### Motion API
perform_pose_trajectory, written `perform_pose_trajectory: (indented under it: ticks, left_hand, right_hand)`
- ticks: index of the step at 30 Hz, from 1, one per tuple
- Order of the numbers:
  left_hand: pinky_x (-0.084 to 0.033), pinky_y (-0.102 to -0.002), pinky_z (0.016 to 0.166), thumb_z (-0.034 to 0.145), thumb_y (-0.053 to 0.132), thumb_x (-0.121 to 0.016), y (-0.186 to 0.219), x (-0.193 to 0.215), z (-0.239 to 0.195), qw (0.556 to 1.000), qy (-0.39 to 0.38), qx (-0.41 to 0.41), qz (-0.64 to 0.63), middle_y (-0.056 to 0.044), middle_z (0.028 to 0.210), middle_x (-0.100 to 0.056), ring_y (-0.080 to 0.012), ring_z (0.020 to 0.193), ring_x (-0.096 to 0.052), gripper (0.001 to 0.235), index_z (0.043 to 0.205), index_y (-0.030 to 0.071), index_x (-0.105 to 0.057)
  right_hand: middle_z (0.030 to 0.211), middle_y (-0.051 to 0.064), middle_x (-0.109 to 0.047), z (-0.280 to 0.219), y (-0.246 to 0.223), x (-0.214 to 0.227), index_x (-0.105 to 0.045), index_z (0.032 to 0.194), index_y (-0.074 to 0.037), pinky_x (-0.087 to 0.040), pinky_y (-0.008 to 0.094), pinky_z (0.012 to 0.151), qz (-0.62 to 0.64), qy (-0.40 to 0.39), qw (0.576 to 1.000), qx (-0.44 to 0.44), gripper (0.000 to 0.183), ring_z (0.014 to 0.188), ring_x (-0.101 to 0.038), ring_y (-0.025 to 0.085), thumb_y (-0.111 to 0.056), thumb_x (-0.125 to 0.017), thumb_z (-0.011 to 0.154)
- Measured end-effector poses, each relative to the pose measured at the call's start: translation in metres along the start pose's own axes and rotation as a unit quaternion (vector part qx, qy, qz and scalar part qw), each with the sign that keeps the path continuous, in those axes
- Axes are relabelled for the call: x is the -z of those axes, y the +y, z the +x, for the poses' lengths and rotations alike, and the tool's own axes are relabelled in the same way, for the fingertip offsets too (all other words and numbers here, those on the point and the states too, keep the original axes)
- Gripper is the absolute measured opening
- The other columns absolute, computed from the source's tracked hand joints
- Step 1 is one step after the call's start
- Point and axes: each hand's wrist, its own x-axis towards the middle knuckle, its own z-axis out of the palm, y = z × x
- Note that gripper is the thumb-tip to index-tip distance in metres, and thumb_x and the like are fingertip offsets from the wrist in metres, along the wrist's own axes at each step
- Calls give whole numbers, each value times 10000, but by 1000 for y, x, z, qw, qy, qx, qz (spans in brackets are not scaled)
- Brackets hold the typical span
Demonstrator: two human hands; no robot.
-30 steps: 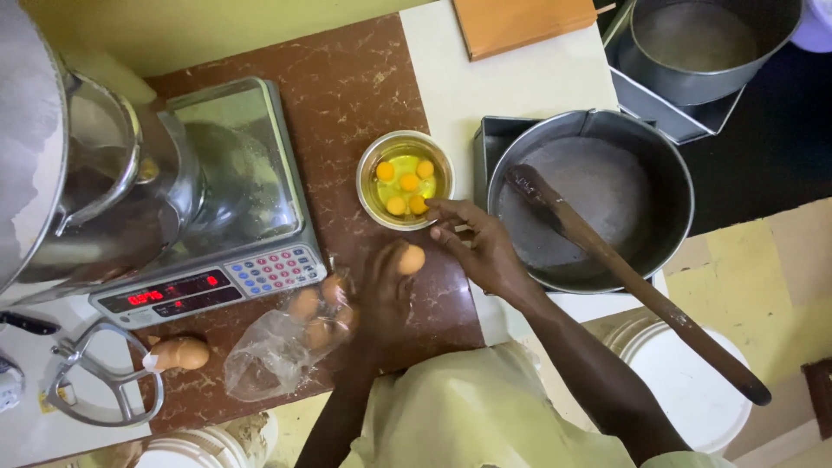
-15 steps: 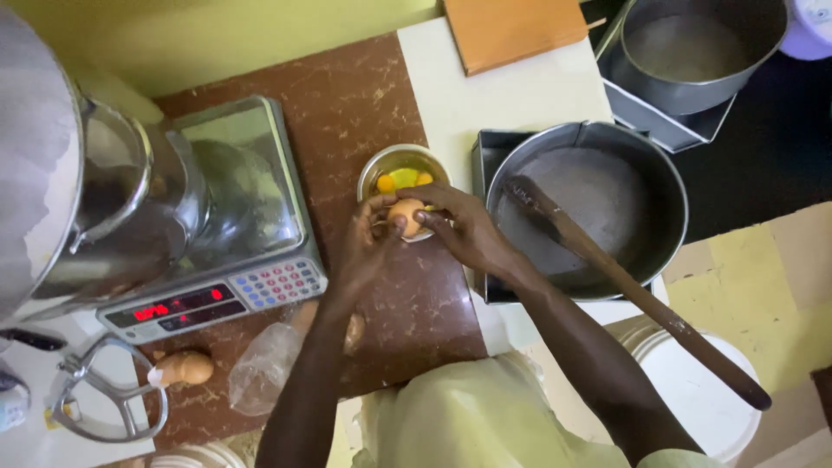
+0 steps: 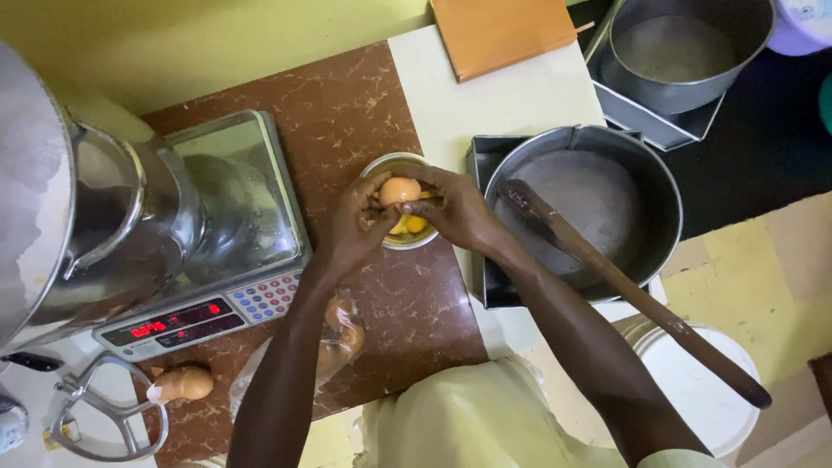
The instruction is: The person cracks multiple eggs one at a time into a small metal bowl. They retrieve eggs from a plastic bag, crack each egg over the bowl, and discard the shells onto the countertop. The bowl gradually fills with egg yolks and whites.
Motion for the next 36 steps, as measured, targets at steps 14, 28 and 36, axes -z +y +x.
perform_pose_trajectory:
  ticks: [14,28,36]
  left_hand:
    - [-688,-384,875,1013,150,-846,6,16,19,993,-17,-43,108,-314,1314,-697,-378,1078,-799,624,1564,-82,-667]
    - [-619,-300,698,1000,139,-900,9,25,39,995,-12,-34,89,-154,1064,-724,-170,909,-706,402,1317,-69,-767]
    - [-657,-480,831,1012,198,-916,-13,33,55,961,-27,-134,241,-322,1200,-791,-482,1065,-806,423,1334,-55,-811]
  right_hand:
    - [1392,453,-710,10,-12,15,-689,1541,77,-680,564,996,-55,-56,996,45,515,1252,-725,658,-17,-802,1048]
    - [1363,455,-717,34,21,23,-652,1602,57,-684,627,926,-160,-104,976,107,567,1148,-760,654,-18,-726,1045]
    - [1408,467,-695,45,24,33,-649,1612,53,-632,684,1013,-166,-144,967,126,565,1237,-721,687,15,-699,1051]
